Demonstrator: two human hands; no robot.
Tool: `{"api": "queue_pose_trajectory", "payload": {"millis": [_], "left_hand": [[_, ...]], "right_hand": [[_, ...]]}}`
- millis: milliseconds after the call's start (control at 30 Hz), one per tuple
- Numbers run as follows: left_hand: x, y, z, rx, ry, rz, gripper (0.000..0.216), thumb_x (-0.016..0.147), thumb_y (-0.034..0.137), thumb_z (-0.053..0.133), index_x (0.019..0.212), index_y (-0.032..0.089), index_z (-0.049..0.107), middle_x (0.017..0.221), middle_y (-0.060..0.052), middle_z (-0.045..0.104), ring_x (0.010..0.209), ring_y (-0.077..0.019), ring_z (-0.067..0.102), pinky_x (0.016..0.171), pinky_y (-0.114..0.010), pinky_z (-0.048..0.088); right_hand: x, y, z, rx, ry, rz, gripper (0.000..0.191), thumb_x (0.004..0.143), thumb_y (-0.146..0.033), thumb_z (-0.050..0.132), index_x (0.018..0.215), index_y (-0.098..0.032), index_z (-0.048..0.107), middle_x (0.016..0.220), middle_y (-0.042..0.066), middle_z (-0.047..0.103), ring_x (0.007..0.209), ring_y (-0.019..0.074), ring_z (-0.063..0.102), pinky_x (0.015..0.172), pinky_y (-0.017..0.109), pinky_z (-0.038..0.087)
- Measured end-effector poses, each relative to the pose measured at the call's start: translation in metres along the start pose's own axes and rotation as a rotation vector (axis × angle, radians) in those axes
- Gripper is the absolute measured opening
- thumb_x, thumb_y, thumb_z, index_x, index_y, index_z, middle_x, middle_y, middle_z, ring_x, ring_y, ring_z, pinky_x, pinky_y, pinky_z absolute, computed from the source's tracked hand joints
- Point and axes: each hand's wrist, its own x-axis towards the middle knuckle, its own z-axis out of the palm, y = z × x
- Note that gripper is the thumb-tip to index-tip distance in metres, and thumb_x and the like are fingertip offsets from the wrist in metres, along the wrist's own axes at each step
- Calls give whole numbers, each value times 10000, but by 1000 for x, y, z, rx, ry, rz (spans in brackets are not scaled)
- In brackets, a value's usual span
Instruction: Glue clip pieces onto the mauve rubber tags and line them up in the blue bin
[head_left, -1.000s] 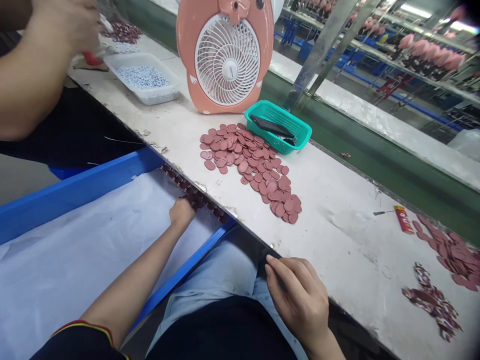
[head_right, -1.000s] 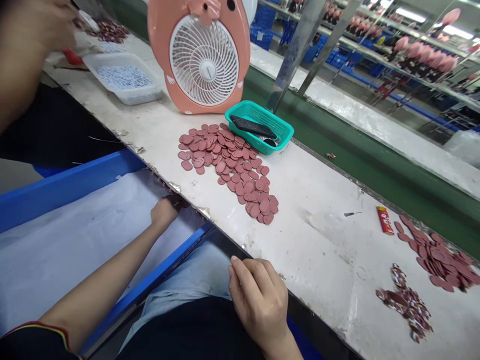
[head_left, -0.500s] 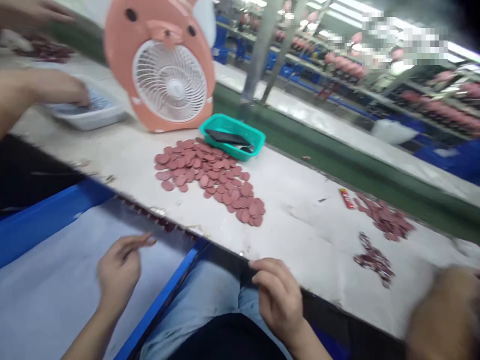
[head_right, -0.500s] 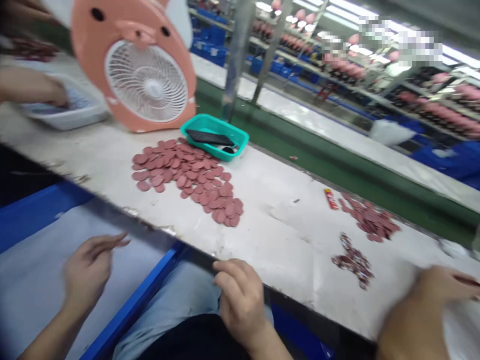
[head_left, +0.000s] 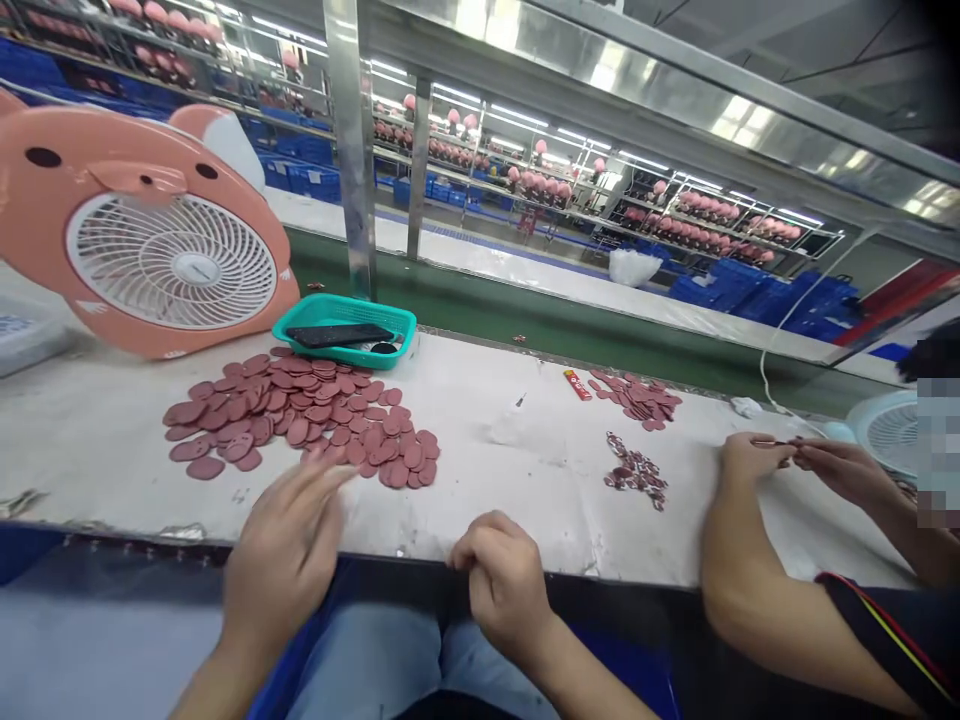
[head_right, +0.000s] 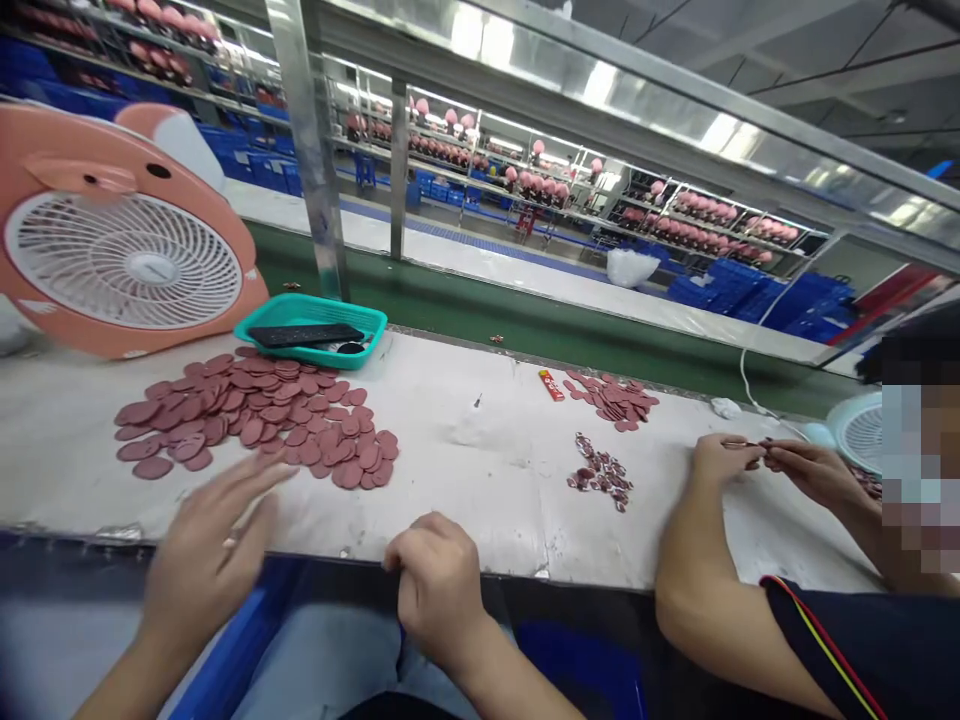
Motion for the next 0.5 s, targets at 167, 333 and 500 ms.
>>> {"api": "queue_pose_trajectory", "payload": {"millis": [167, 333, 500], "left_hand": [[61, 4, 37, 428, -352, 166, 527, 962, 454, 485, 1401, 190, 608, 1520, -161, 546, 1464, -374, 391, 1176, -640, 255], [24, 4, 43, 450, -408, 204, 519, 958, 438, 528, 1425, 221, 591, 1536, -150, 528, 1429, -364, 449, 1159, -628, 297], [10, 1, 9, 342, -269, 139, 422, 962, 449, 498, 1300, 289, 694, 1488, -126, 588, 1386, -357, 496, 1157, -592, 327]], "right_hand": [[5, 8, -11, -98, -67, 56, 284, 768, 16, 442, 789, -203, 622, 792, 40, 683, 803, 196, 603, 687, 316, 534], [-7, 16, -19, -130, -57, 79, 283, 785, 32, 463, 798, -207, 615, 842, 46, 683, 848, 207, 612, 703, 327, 544], [-12, 23, -22, -113, -55, 102, 306, 807, 52, 456, 834, -203, 621, 855, 58, 668, 873, 220, 612, 724, 354, 549]]}}
